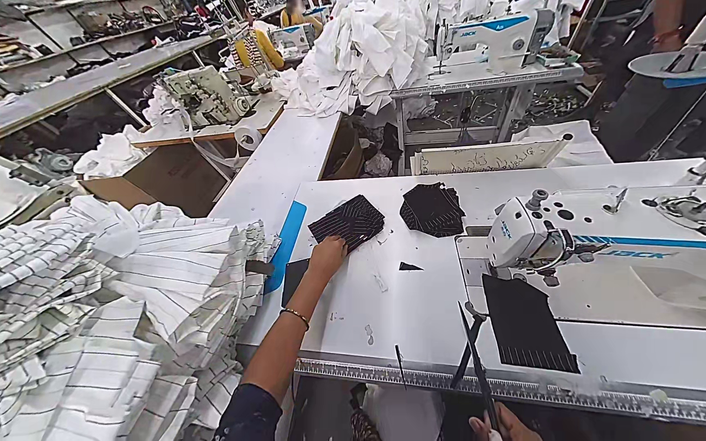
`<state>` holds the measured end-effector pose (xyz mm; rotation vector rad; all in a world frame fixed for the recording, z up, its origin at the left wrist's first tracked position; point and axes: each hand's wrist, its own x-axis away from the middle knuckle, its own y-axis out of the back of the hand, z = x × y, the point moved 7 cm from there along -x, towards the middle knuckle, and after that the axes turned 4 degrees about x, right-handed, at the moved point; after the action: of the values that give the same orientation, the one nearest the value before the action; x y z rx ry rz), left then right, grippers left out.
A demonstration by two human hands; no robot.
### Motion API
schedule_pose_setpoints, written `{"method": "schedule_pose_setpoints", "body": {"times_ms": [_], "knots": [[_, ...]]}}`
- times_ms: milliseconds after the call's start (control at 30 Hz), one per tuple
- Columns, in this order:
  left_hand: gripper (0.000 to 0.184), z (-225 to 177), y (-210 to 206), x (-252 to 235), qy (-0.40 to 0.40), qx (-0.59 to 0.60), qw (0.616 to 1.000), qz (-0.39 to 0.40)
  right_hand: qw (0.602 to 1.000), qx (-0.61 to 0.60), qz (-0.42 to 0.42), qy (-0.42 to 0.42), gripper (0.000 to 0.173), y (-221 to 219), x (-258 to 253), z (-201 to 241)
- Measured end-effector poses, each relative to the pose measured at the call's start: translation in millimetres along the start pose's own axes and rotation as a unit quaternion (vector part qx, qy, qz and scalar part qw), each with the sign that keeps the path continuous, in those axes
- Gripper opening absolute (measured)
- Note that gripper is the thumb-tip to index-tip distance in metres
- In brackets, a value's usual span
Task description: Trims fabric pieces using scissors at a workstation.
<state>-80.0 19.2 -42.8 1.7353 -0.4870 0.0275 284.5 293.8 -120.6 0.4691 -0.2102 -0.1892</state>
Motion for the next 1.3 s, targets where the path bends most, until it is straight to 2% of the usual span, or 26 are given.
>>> {"method": "schedule_pose_setpoints", "body": {"times_ms": [267,367,433,500,600,667,733,800,900,1000,1067,1133,1233,1300], "knots": [[0.037,-18,2,-8,0.035,-0.053,0.998,-0.004,1.0,-0.01,-0.016,0.007,0.035,-2,7,5],[0.033,-15,16,-7,0.05,-0.002,0.999,-0.019,1.0,-0.012,-0.026,0.002,0.035,1,17,-2],[0.031,-28,26,9,0.042,0.093,0.994,-0.036,0.999,-0.017,-0.041,-0.005,0.034,7,22,-7],[0.031,-58,19,32,-0.01,0.209,0.978,-0.009,0.998,-0.027,-0.057,-0.019,0.031,13,26,-10],[0.027,-107,-37,66,-0.149,0.298,0.938,0.093,0.994,-0.053,-0.082,-0.043,0.027,20,26,-13],[0.032,-124,-82,88,-0.242,0.26,0.932,0.073,0.99,-0.076,-0.103,-0.051,0.027,24,24,-14],[0.042,-132,-113,109,-0.315,0.21,0.926,-0.015,0.989,-0.075,-0.125,-0.038,0.029,31,21,-6],[0.044,-132,-121,125,-0.315,0.245,0.916,-0.04,0.988,-0.055,-0.145,-0.009,0.032,37,17,8],[0.042,-121,-106,135,-0.281,0.325,0.902,-0.047,0.986,0.007,-0.156,0.054,0.035,38,3,37],[0.053,-108,-103,143,-0.314,0.268,0.911,0.002,0.989,0.028,-0.127,0.071,0.028,27,-18,61],[0.038,-103,-100,152,-0.321,0.234,0.917,0.04,0.991,0.013,-0.105,0.076,0.024,14,-31,70],[0.022,-98,-95,157,-0.332,0.229,0.915,0.025,0.993,0.002,-0.09,0.082,0.025,2,-40,77],[0.022,-101,-87,155,-0.342,0.223,0.913,-0.005,0.994,-0.001,-0.079,0.081,0.028,-11,-53,87],[0.02,-108,-78,156,-0.37,0.205,0.903,-0.072,0.993,-0.003,-0.077,0.087,0.031,-18,-60,92]]}}
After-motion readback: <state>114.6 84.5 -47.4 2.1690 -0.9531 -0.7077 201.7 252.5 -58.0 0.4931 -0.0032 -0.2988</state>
